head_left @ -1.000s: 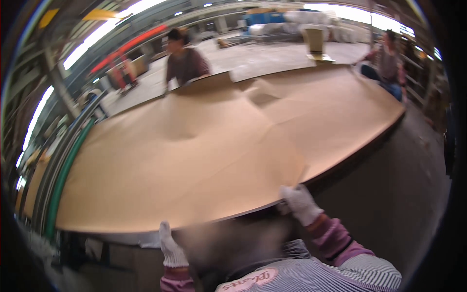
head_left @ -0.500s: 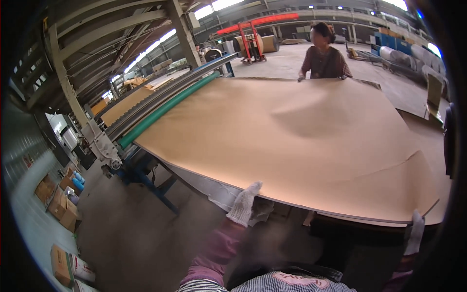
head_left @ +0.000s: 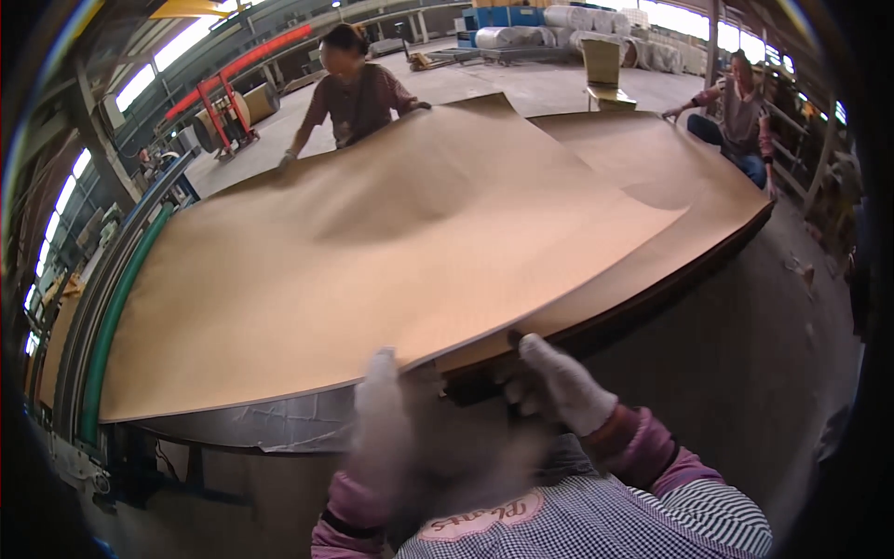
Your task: Moving and stacking large sheets of paper or material in an industrial setting.
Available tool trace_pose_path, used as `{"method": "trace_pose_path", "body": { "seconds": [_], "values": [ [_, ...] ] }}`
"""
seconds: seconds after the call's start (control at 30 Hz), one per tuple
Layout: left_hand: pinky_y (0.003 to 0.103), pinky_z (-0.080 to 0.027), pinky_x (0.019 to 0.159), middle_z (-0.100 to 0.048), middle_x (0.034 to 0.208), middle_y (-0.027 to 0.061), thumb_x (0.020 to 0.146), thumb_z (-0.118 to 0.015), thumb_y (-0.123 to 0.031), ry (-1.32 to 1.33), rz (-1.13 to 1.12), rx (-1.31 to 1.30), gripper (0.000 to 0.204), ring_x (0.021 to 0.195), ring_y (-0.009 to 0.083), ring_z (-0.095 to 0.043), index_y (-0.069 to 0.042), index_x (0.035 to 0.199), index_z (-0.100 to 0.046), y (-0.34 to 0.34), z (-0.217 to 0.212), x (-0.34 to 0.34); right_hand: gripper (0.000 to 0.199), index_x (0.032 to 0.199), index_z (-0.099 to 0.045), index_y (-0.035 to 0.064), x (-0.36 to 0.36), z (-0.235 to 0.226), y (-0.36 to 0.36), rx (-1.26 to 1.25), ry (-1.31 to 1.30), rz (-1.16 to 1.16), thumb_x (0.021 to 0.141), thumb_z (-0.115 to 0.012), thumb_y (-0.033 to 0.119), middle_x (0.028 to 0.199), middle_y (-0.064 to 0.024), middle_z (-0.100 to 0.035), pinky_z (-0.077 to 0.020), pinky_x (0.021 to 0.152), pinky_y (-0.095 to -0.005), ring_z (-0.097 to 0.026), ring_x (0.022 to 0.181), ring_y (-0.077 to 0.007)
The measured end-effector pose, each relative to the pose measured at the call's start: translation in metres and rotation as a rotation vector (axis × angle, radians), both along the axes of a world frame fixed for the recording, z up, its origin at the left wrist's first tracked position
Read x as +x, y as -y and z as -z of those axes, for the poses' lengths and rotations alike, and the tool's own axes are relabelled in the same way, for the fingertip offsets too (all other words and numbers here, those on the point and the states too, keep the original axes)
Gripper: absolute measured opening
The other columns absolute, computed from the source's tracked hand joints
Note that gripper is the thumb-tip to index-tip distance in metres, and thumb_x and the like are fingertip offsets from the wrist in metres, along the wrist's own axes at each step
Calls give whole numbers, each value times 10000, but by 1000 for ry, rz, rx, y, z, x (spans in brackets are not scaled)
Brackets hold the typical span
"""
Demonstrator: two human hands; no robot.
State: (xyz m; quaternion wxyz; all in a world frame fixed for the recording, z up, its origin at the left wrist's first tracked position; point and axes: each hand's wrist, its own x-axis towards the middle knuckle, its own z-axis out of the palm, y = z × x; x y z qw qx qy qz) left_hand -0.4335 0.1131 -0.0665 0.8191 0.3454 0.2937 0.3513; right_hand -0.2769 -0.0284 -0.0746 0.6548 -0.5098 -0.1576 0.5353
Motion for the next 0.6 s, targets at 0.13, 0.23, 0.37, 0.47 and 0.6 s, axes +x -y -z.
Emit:
{"method": "trace_pose_path", "body": {
  "seconds": [0.13,0.23,0.37,0.47,0.6],
  "values": [
    [238,-494,536,-646,725,58,963,-454,-346,-159,151,235,389,586,110,-597,-44,821,-655,9,31,12,431,1088,-547,84,-21,17,-41,45,-268,41,890,-568,465,794,-47,-593,-442,446,-205,-560,626,-121],
    [239,-488,521,-640,708,57,961,-465,-337,-172,294,27,379,550,113,-583,-27,827,-636,17,34,1,482,594,-444,172,-30,48,-69,-222,-253,65,912,-412,532,487,21,-423,-320,342,-281,-405,392,-143],
    [309,-544,695,-654,929,121,970,-458,-353,-34,321,-157,437,778,181,-644,-12,1242,-442,-15,44,-51,366,590,-412,254,10,45,-37,-256,209,194,906,-463,432,459,73,-365,-247,319,-208,-342,353,-68],
    [342,-408,987,-625,1096,146,987,-403,-308,-289,-469,846,392,1105,240,-552,-10,1201,-541,-74,85,-121,351,588,-411,241,70,74,-17,-137,273,354,900,-513,366,439,79,-382,-269,245,-206,-350,300,-44],
    [337,-468,877,-659,970,143,920,-503,-334,-276,-505,79,411,979,227,-605,28,1085,-604,-147,26,-232,326,620,-386,273,67,12,-21,-247,123,372,909,-523,337,477,110,-398,-255,265,-171,-363,339,-3]
  ]
}}
